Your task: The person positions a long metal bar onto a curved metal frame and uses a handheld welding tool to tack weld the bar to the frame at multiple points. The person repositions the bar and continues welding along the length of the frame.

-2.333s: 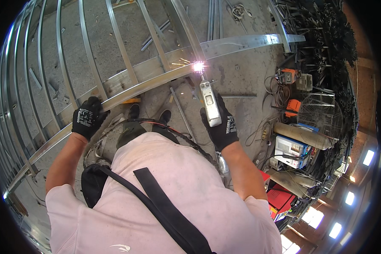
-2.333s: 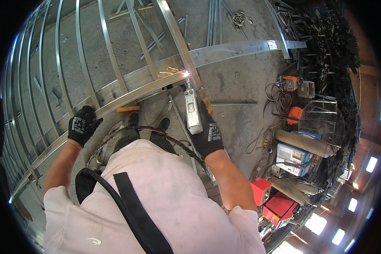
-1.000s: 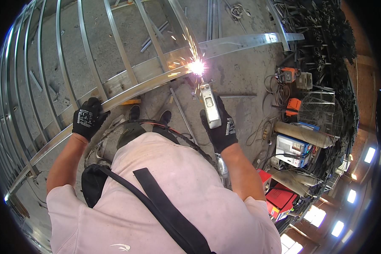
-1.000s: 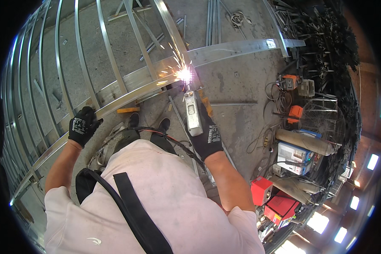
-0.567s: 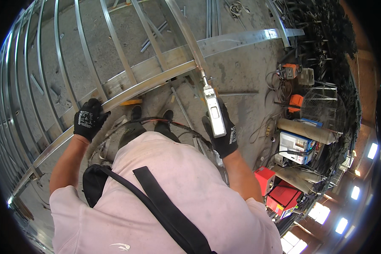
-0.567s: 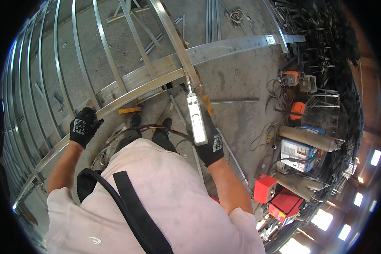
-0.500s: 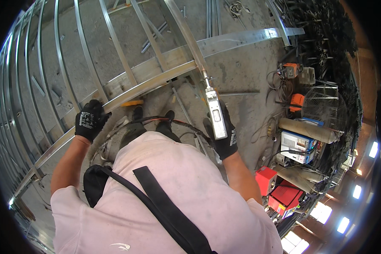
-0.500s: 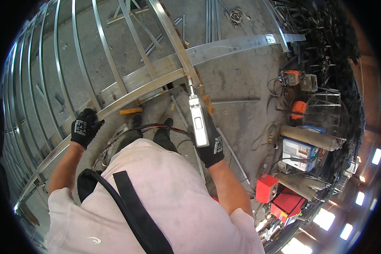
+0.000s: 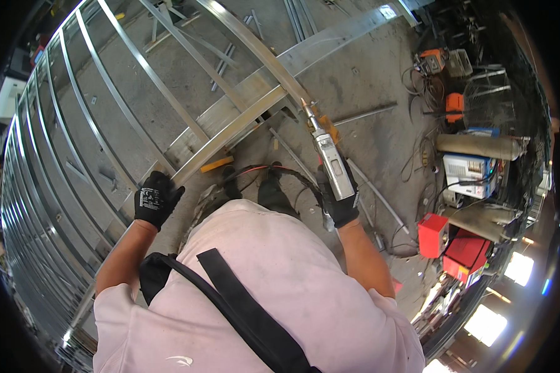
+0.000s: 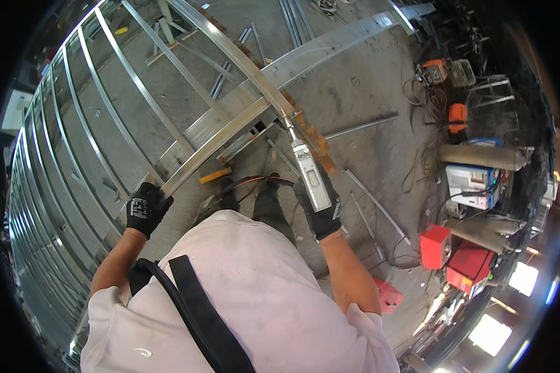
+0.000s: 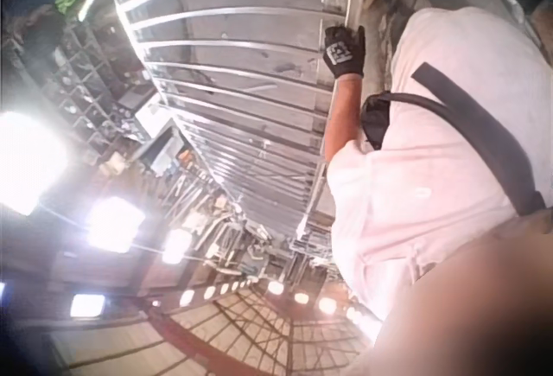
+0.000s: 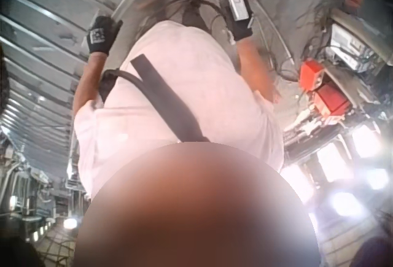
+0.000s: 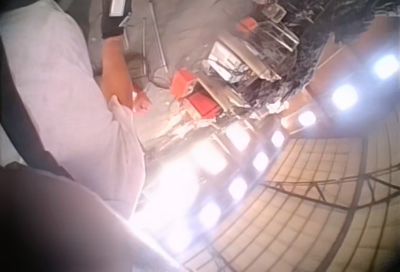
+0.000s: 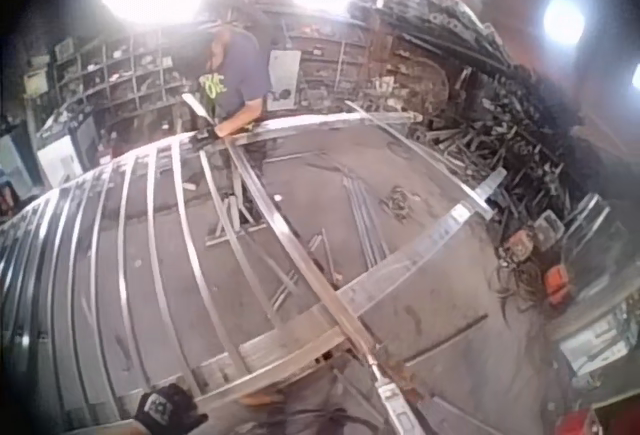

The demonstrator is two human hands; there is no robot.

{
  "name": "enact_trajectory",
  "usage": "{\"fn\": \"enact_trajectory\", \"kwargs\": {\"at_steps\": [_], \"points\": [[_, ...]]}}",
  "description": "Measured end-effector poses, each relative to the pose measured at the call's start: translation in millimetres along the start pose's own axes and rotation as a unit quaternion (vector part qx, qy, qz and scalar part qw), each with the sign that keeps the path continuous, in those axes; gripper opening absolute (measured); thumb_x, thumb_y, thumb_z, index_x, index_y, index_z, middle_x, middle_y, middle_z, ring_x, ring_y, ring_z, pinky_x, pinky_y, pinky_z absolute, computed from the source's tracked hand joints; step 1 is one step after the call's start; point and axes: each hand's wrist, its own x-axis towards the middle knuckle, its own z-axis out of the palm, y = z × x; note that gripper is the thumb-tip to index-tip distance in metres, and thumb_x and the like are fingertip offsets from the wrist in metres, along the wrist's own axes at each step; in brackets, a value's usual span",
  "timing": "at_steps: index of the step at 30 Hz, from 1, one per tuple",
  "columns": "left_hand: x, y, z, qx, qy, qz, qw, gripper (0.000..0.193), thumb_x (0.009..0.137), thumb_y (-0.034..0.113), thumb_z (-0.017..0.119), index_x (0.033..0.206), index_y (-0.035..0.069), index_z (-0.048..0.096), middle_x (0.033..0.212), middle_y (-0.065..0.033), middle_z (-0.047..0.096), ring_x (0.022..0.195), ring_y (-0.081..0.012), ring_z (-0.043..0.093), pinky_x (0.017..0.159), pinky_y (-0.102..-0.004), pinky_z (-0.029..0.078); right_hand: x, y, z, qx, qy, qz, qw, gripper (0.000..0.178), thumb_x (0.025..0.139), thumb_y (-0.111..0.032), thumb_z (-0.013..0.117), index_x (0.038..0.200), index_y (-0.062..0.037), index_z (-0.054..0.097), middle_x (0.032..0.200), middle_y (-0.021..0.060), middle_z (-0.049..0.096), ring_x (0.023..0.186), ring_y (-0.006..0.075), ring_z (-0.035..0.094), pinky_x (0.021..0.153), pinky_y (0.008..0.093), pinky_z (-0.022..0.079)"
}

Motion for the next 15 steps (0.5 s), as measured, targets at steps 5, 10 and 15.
{"fn": "enact_trajectory", "kwargs": {"at_steps": [5,10,15], "points": [[2,-7,3,0.072,0.014,0.111,0.991,0.031,0.093,0.042,0.071,0.090,0.011,0.074,0.101,-0.0116,0.068,0.100,-0.0317,0.066,0.078,-0.0462,0.058,-6,-7,14,0.045,0.004,0.025,0.999,0.063,0.096,-0.028,0.080,0.146,0.0013,0.056,0.127,0.0193,0.072,0.110,0.0310,0.073,0.094,0.0385,0.058],[1,-1,-1,0.094,-0.012,0.092,0.991,0.024,0.092,0.038,0.070,0.093,0.014,0.075,0.099,-0.0101,0.070,0.105,-0.0310,0.064,0.078,-0.0453,0.059,-3,2,22,0.012,0.050,-0.075,0.996,0.058,0.100,-0.029,0.075,0.147,-0.0013,0.058,0.132,0.0175,0.071,0.113,0.0310,0.073,0.096,0.0378,0.058],[6,13,-17,0.107,-0.080,0.045,0.990,0.030,0.094,0.040,0.068,0.114,0.020,0.076,0.104,-0.0096,0.072,0.109,-0.0313,0.064,0.083,-0.0470,0.059,-5,15,32,0.015,0.015,-0.027,0.999,0.059,0.100,-0.030,0.073,0.149,-0.0013,0.056,0.142,0.0194,0.066,0.125,0.0352,0.067,0.103,0.0399,0.055]]}}
